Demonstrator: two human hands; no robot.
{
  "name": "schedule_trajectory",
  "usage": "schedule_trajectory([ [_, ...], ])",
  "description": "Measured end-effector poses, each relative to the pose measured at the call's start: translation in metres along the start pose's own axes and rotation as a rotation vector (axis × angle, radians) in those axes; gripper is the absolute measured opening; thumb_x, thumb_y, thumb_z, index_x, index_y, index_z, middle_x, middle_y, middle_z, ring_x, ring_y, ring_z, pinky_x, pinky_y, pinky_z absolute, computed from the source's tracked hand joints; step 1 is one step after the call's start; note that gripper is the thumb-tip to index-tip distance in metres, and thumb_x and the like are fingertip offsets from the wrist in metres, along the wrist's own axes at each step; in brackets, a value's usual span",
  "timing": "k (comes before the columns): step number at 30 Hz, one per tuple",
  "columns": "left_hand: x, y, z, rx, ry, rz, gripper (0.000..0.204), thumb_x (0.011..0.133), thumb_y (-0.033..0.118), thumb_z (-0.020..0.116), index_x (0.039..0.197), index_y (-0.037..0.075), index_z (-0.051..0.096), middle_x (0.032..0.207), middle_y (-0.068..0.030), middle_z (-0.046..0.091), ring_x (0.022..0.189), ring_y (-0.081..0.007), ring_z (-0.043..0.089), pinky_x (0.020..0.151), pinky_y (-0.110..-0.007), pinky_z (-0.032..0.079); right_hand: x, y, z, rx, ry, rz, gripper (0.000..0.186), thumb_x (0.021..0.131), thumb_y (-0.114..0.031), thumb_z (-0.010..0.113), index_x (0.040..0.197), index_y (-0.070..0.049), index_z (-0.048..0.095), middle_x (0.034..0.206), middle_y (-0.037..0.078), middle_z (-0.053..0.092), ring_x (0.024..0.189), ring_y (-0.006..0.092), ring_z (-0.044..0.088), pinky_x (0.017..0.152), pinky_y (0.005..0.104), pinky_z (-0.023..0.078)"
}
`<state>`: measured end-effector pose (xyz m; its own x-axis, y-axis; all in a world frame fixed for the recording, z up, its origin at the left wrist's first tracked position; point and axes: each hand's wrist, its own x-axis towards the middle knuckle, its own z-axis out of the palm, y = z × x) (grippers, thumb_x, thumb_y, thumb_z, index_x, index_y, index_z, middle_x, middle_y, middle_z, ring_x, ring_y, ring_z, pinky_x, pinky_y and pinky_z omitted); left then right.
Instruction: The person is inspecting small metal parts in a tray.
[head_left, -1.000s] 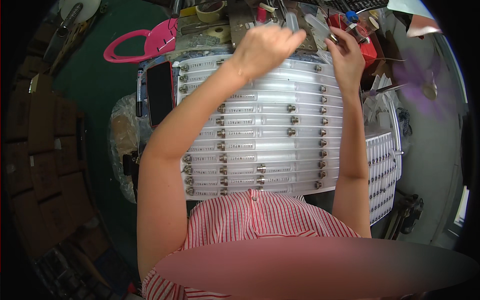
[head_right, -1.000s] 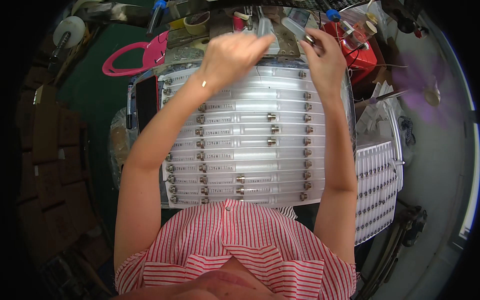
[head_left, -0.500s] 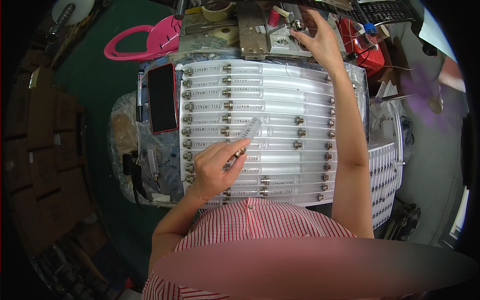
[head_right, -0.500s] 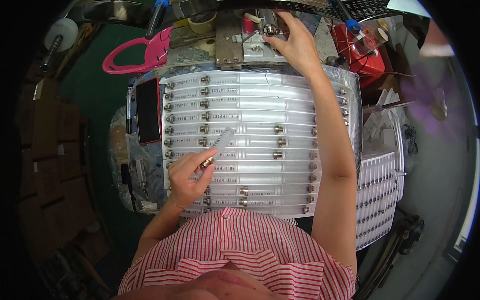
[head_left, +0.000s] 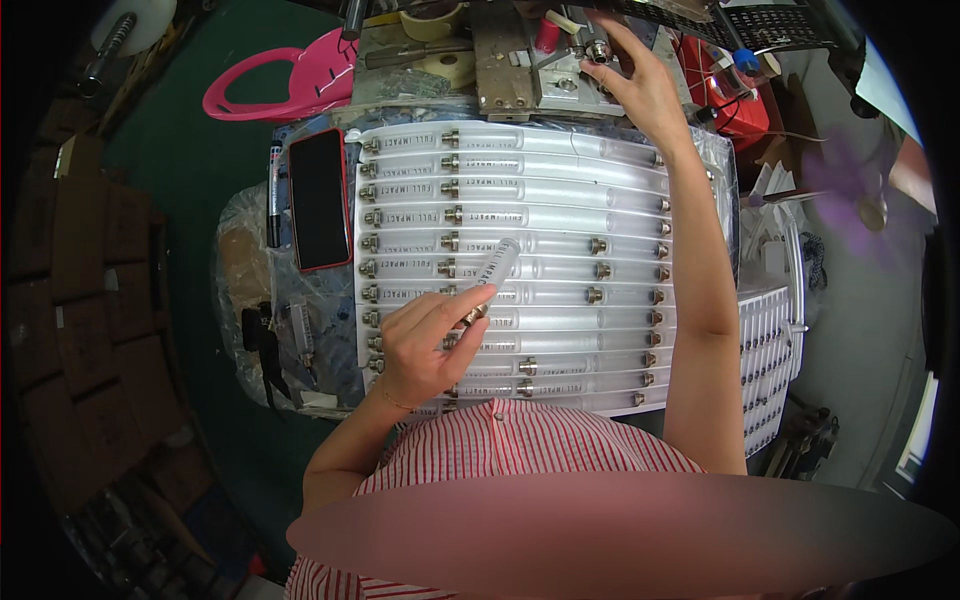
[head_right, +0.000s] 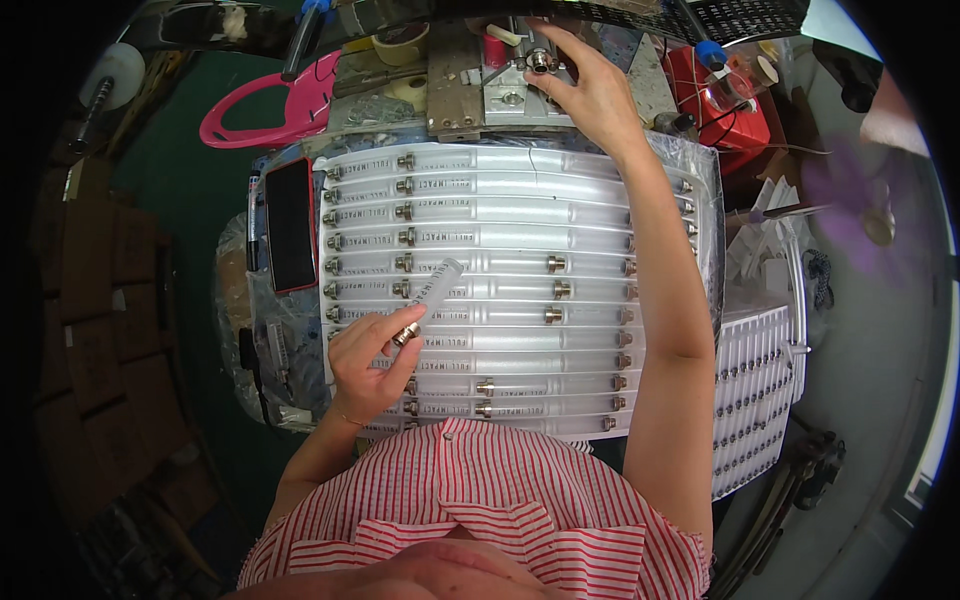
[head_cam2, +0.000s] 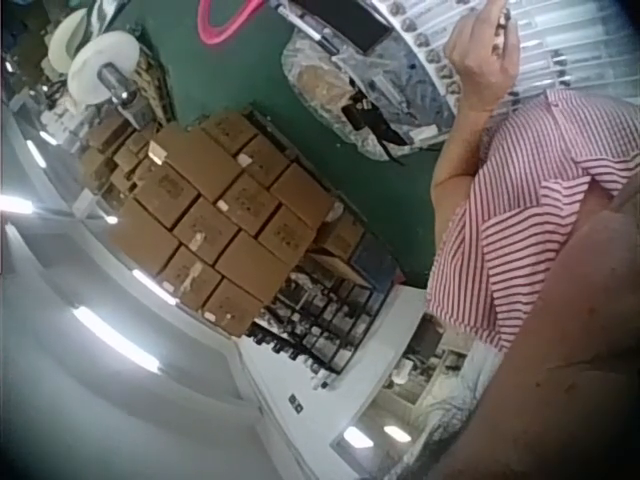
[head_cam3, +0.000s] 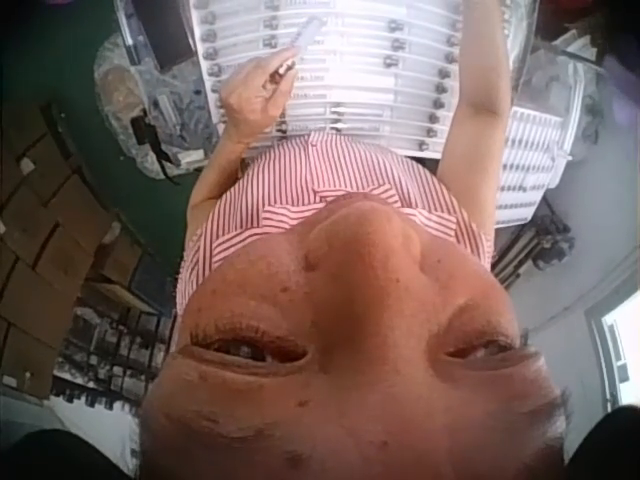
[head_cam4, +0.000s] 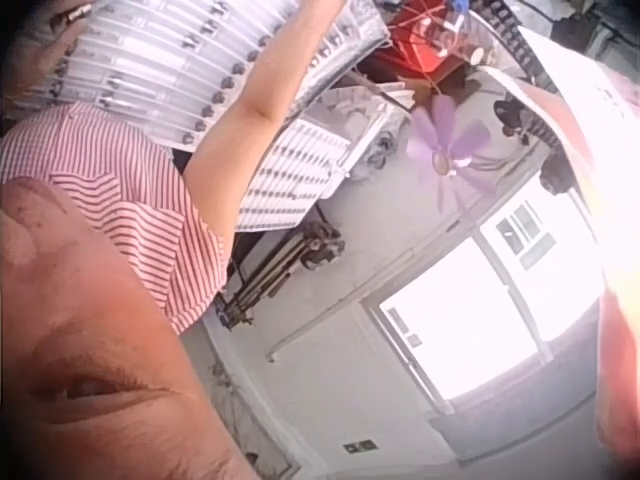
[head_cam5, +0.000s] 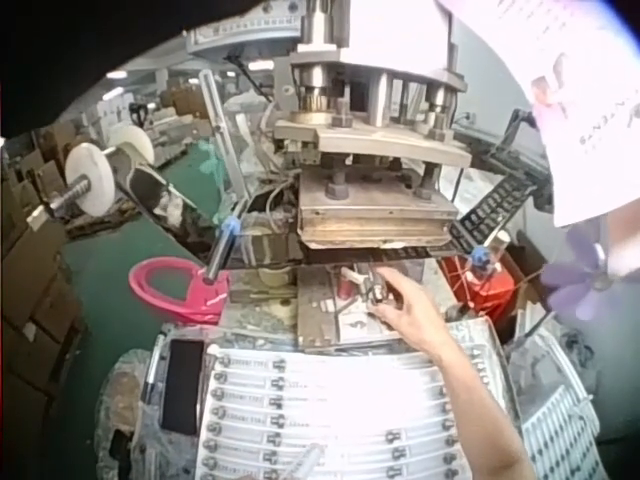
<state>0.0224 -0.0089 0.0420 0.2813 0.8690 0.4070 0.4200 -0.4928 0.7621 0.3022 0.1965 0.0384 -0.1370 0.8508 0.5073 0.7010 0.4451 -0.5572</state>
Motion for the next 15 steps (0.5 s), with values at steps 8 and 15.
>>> schedule_trajectory([
  [8,-0.0009,-0.0011,-0.0002,-0.012,0.002,-0.004,0.031,0.072,0.003,0.067,0.103,0.004,0.067,0.068,-0.0040,0.061,0.048,-0.0116,0.044,0.046,-0.023,0.036,0.0015,-0.0017,-0.0022,0.006,-0.048,0.025,0.054,0.076,-0.027,0.070,0.127,-0.021,0.052,0.119,0.008,0.060,0.083,0.0269,0.059,0.074,0.0325,0.047],
  [15,-0.0021,0.0011,-0.0016,-0.012,0.004,-0.001,0.032,0.071,0.002,0.067,0.103,0.004,0.067,0.067,-0.0037,0.059,0.049,-0.0114,0.044,0.046,-0.023,0.035,0.0000,0.0004,-0.0011,-0.042,-0.011,-0.039,0.056,0.077,-0.028,0.070,0.128,-0.021,0.051,0.119,0.009,0.060,0.094,0.0289,0.060,0.081,0.0344,0.047],
])
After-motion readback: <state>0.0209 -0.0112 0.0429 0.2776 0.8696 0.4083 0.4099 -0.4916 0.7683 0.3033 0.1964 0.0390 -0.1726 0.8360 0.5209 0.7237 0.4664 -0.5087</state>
